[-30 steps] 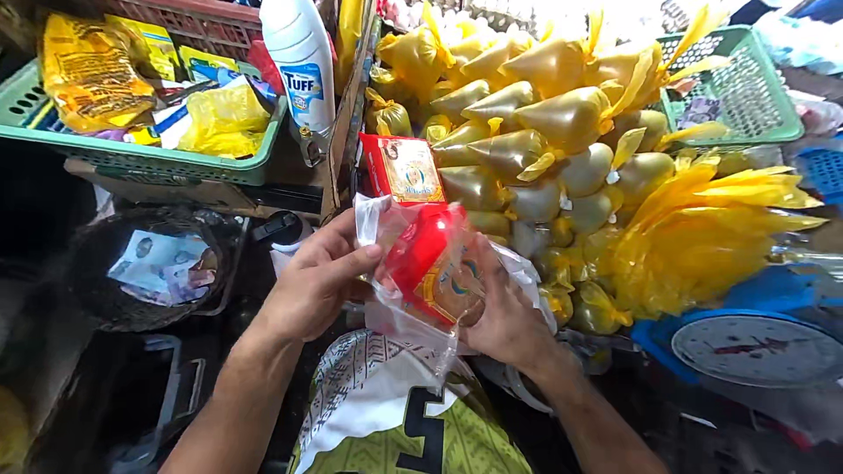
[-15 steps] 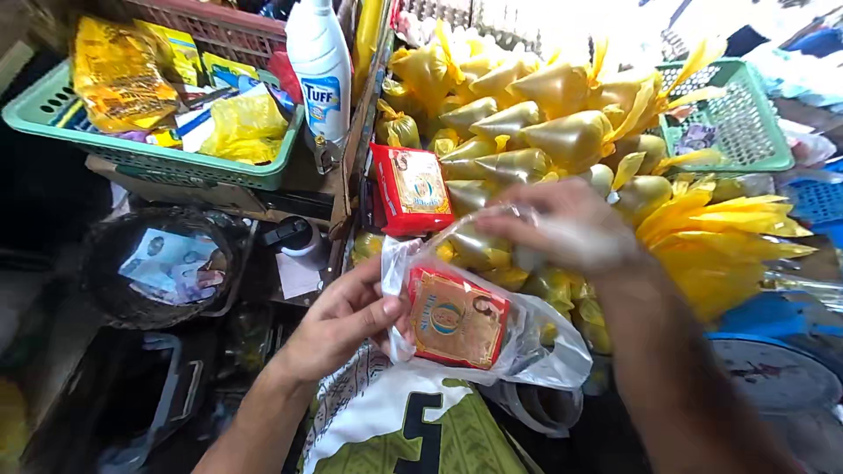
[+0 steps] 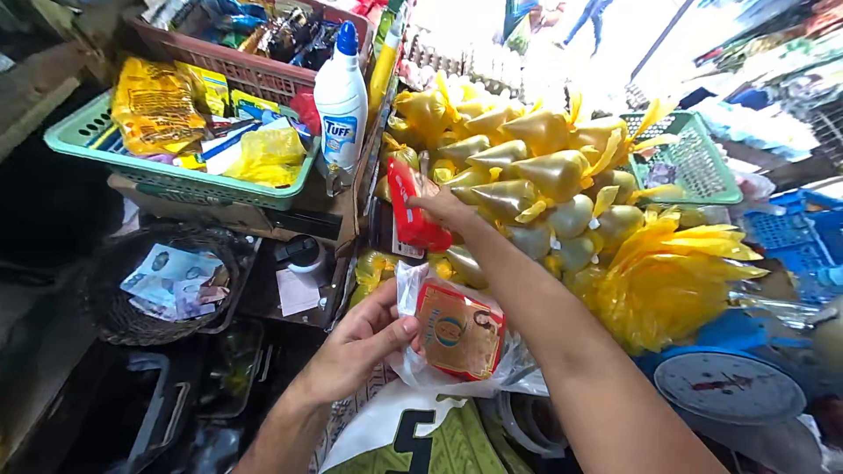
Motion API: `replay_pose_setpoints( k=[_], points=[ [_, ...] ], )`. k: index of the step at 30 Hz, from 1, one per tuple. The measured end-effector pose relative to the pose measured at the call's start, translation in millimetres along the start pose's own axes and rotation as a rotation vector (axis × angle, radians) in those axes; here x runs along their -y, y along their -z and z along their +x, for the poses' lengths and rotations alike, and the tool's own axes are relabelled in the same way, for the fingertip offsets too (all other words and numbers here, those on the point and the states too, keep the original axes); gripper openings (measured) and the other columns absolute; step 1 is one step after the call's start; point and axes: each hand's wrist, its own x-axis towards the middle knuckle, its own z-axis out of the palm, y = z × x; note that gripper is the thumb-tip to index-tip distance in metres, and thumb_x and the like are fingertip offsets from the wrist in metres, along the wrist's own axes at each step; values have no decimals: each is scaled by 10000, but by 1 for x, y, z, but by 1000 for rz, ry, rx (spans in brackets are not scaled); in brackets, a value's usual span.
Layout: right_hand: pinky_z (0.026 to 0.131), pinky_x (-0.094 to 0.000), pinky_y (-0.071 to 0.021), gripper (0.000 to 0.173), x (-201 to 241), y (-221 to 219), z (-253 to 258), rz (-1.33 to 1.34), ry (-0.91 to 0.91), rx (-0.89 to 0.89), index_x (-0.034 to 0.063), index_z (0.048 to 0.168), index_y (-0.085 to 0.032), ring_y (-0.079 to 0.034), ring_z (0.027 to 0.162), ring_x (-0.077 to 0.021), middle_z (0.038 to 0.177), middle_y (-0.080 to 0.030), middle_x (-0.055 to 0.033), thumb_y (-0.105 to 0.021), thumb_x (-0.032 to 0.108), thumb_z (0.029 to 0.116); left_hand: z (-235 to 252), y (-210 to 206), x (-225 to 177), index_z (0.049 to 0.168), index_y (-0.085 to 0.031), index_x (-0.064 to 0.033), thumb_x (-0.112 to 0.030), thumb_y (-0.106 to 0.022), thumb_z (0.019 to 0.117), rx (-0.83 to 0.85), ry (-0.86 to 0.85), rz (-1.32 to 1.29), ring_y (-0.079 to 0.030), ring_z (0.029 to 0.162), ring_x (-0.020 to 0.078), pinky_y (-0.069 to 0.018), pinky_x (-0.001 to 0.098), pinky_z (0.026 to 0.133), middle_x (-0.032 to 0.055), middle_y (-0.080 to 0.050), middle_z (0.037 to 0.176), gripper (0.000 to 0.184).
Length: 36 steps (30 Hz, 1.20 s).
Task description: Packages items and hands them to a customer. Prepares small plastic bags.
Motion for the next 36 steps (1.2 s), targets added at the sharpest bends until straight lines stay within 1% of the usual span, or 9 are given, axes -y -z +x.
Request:
replay_pose_setpoints(
  k=[4, 7, 12, 14, 17, 20, 25, 31, 36],
  points=[
    [647, -393, -554, 770, -3, 70, -42, 373, 131, 159, 190, 1398, -517, -660, 818, -207, 1013, -679, -83, -754, 621, 806, 2, 4, -13, 1554, -382, -90, -160, -544, 1055, -21, 107, 30, -664, 800, 223, -606, 361, 703, 161, -652, 999, 529],
    [738, -380, -634, 551, -19, 128, -119, 662, 386, 275, 243, 1441, -475, -729, 929, -187, 1088, -726, -43, -635, 480, 969, 12, 2, -17, 1553, -410, -152, -159, -532, 1051, -89, 160, 24, -669, 774, 218, -609, 346, 637, 152, -648, 982, 516],
    [666, -195, -622, 359, -83, 123, -252, 880, 680, 127, 332, 1224, -623, -705, 815, 30, 979, -741, 149, -717, 498, 919, 40, -7, -19, 1561, -409, -225, -121, -506, 1053, -176, 217, -4, -683, 812, 184, -604, 303, 627, 139, -662, 1059, 527],
    [696, -200, -620, 360, -114, 92, -261, 1007, 611, 205, 327, 1236, -650, -712, 818, 20, 974, -751, 123, -730, 467, 915, 48, -6, -19, 1552, -429, -236, -125, -500, 1056, -181, 238, 14, -690, 794, 174, -605, 293, 615, 137, -671, 1062, 513],
    [820, -351, -640, 822, -142, 43, -242, 1095, 470, 169, 283, 1498, -410, -730, 949, -134, 1132, -723, -17, -845, 401, 810, 45, -4, -18, 1550, -432, -235, -138, -538, 1042, -133, 275, 11, -676, 782, 165, -601, 293, 635, 134, -669, 1050, 528],
    [853, -434, -642, 1109, -153, 16, -229, 869, 582, -159, 201, 1603, -221, -708, 1049, -233, 1284, -644, -102, -914, 355, 751, 33, -6, -13, 1578, -384, -179, -129, -573, 1041, -27, 309, -71, -670, 799, 196, -606, 312, 641, 159, -643, 1076, 571],
    [785, -520, -620, 1390, -168, 15, -244, -7, 662, -599, 173, 1630, -189, -651, 1155, -288, 1553, -411, -185, -901, 655, 538, 40, -6, -18, 1555, -430, -218, -150, -526, 1045, -110, 262, -64, -699, 844, 178, -618, 313, 678, 156, -673, 1159, 524],
    [521, -496, -569, 1236, -188, 35, -264, -400, 774, -357, 270, 1609, -297, -691, 796, -313, 1545, -405, -214, -869, 621, 571, 40, 7, -26, 1556, -432, -197, -105, -554, 1022, -124, 257, 70, -702, 840, 176, -620, 303, 657, 150, -670, 1166, 556],
    [455, -496, -534, 944, -164, 37, -273, -615, 885, 10, 381, 1583, -379, -656, 602, -292, 1575, -405, -212, -774, 616, 759, 34, 3, -20, 1563, -422, -188, -107, -581, 1011, -7, 234, 136, -691, 843, 178, -610, 300, 668, 150, -664, 1204, 580]
  ],
)
